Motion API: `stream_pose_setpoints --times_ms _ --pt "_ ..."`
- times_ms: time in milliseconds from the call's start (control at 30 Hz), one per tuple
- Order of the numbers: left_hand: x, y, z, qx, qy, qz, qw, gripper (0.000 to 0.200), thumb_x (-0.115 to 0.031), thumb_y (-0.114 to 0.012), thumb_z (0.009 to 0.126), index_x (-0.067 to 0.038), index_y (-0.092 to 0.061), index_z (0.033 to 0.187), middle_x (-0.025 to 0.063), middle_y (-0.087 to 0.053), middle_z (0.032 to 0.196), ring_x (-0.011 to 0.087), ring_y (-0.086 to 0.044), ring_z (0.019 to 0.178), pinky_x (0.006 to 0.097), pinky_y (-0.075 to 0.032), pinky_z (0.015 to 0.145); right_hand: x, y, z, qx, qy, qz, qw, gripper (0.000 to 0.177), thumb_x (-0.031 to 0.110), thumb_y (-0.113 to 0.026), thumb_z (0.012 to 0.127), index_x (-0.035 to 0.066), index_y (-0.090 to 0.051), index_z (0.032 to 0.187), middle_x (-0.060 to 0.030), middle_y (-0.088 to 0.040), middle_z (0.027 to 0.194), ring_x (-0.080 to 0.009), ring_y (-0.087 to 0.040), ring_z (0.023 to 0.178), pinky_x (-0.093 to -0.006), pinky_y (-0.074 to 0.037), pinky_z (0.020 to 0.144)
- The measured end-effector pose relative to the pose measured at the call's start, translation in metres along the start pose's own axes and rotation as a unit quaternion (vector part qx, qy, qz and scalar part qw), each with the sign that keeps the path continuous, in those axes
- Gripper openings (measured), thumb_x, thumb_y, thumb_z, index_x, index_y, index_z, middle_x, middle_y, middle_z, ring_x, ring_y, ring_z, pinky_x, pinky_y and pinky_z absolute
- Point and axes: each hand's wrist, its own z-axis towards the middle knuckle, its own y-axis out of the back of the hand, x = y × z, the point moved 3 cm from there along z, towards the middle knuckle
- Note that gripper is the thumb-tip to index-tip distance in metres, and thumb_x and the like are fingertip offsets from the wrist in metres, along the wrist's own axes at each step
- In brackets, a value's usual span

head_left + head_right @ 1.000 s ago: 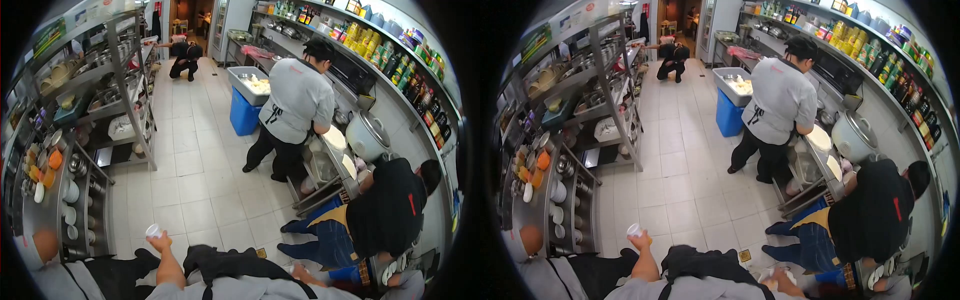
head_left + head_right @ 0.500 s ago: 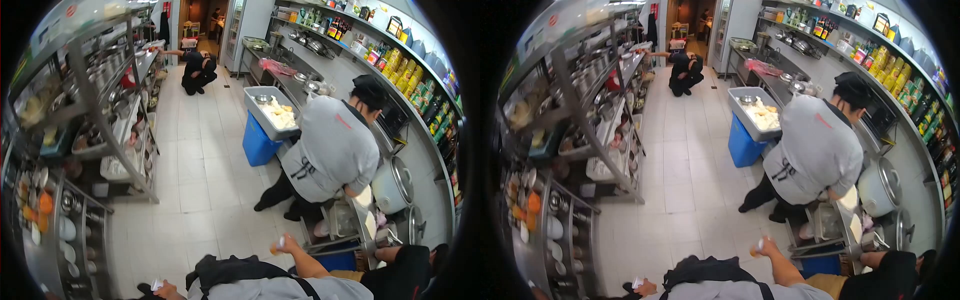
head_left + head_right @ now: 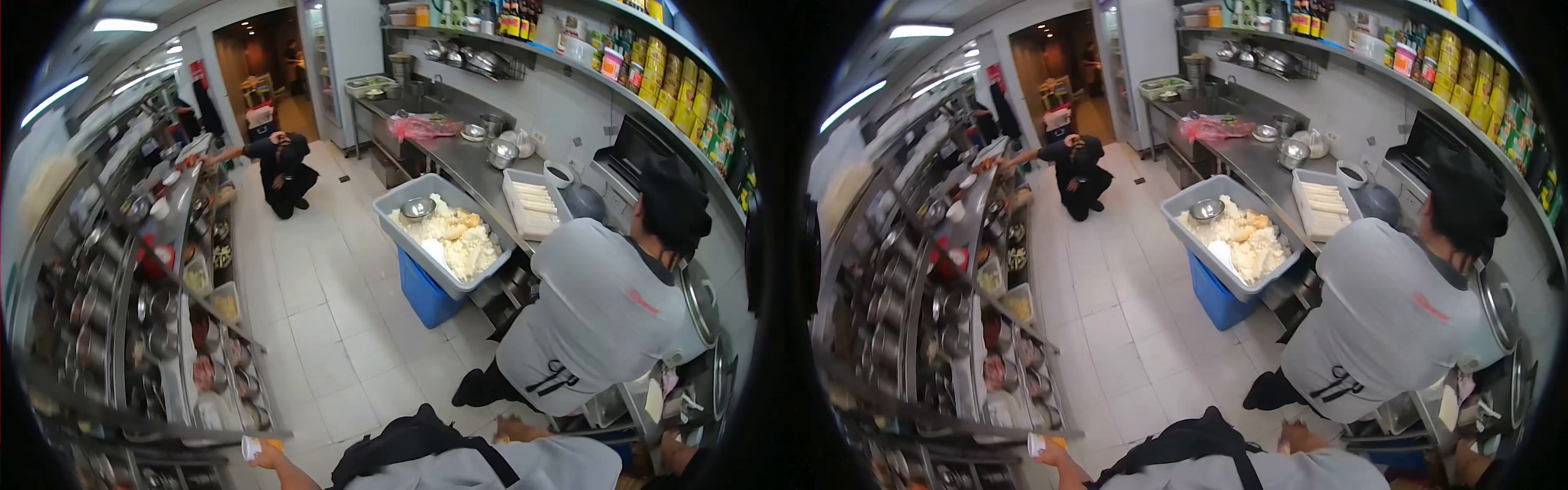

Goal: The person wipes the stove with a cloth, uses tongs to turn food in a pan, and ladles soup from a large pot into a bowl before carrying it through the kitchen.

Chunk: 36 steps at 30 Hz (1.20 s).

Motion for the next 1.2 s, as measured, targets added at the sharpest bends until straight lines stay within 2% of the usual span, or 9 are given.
stream_pose_setpoints --times_ms 67,100,233,400,600,667,833,1067,1200 --pt "-0.005 -0.031 0.006 0.021 -0.001 0.042 0.999 0.081 -0.023 -0.086 0.066 0.003 -0.03 0.119 0.0262 -0.057 0.11 0.0395 -0.061 0.096 0.0467 -0.051 0.086 0.055 0.098 0.054 0.004 0.027 0.063 0.998 0.085 0.036 -0.076 0.066 0.014 -0.038 0.139 -0.0302 -0.046 0.132 -0.0485 -0.045 0.122 -0.0528 -0.04 0.101" --pt "-0.003 -0.047 0.007 0.029 0.01 0.073 0.997 0.081 -0.022 -0.086 0.065 0.003 -0.03 0.119 0.0263 -0.057 0.111 0.0391 -0.061 0.096 0.0463 -0.051 0.086 0.076 0.126 0.097 -0.016 0.017 0.082 0.996 0.104 0.043 -0.084 0.056 0.018 -0.033 0.143 -0.0305 -0.041 0.135 -0.0489 -0.042 0.124 -0.0547 -0.038 0.102" --pt "0.033 -0.101 0.026 0.104 -0.043 0.141 0.984 0.092 -0.021 -0.087 0.06 0.006 -0.028 0.126 0.0257 -0.057 0.114 0.0392 -0.06 0.102 0.0434 -0.049 0.089 0.177 0.268 0.205 -0.151 0.106 0.193 0.964 0.098 0.044 -0.086 0.058 0.014 -0.035 0.137 -0.0289 -0.045 0.129 -0.0451 -0.048 0.119 -0.0493 -0.043 0.098" --pt "0.028 -0.23 0.04 0.165 0.025 0.288 0.943 0.091 -0.019 -0.087 0.06 0.005 -0.029 0.125 0.0258 -0.057 0.114 0.0394 -0.06 0.101 0.0445 -0.05 0.088 0.264 0.421 0.197 -0.201 0.123 0.307 0.922 0.092 0.039 -0.086 0.057 0.007 -0.041 0.13 -0.0241 -0.052 0.117 -0.0397 -0.05 0.114 -0.0449 -0.043 0.097" --pt "-0.049 -0.486 0.081 0.236 0.114 0.08 0.962 0.089 -0.018 -0.088 0.061 0.004 -0.03 0.125 0.026 -0.057 0.114 0.0396 -0.061 0.099 0.0458 -0.051 0.087 0.295 0.527 0.197 -0.271 0.107 0.392 0.873 0.091 0.033 -0.088 0.054 0.008 -0.042 0.129 -0.0225 -0.051 0.117 -0.0376 -0.051 0.112 -0.0422 -0.043 0.097" --pt "-0.106 -0.58 0.068 0.17 -0.1 0.207 0.958 0.095 -0.019 -0.087 0.061 0.006 -0.026 0.13 0.0271 -0.056 0.116 0.0394 -0.06 0.101 0.045 -0.049 0.09 0.3 0.56 0.207 -0.292 0.077 0.433 0.849 0.092 0.032 -0.088 0.053 0.007 -0.045 0.13 -0.0217 -0.051 0.117 -0.0369 -0.052 0.112 -0.0412 -0.044 0.098" --pt "-0.235 -0.734 0.019 0.236 -0.132 0.087 0.959 0.101 -0.017 -0.086 0.06 0.007 -0.023 0.135 0.0279 -0.055 0.118 0.0396 -0.06 0.102 0.0451 -0.049 0.091 0.305 0.66 0.3 -0.316 0.107 0.429 0.839 0.089 0.029 -0.086 0.054 0.009 -0.045 0.131 -0.0199 -0.045 0.121 -0.0353 -0.049 0.115 -0.04 -0.044 0.098" --pt "-0.276 -0.822 -0.008 0.154 -0.078 0.135 0.976 0.091 -0.02 -0.085 0.061 0.006 -0.034 0.131 0.0285 -0.056 0.114 0.0386 -0.061 0.098 0.0452 -0.051 0.083 0.36 0.871 0.419 -0.338 0.247 0.346 0.84 0.086 0.029 -0.083 0.059 0.007 -0.045 0.133 -0.0187 -0.046 0.123 -0.0371 -0.049 0.114 -0.04 -0.043 0.098" --pt "-0.245 -0.864 0.002 0.215 -0.139 0.37 0.893 0.086 -0.024 -0.086 0.057 0.006 -0.044 0.125 0.0249 -0.057 0.111 0.0403 -0.06 0.097 0.0446 -0.05 0.083 0.385 0.959 0.474 -0.33 0.301 0.326 0.833 0.086 0.029 -0.083 0.059 0.008 -0.045 0.134 -0.0181 -0.047 0.123 -0.0368 -0.049 0.115 -0.0403 -0.044 0.097"
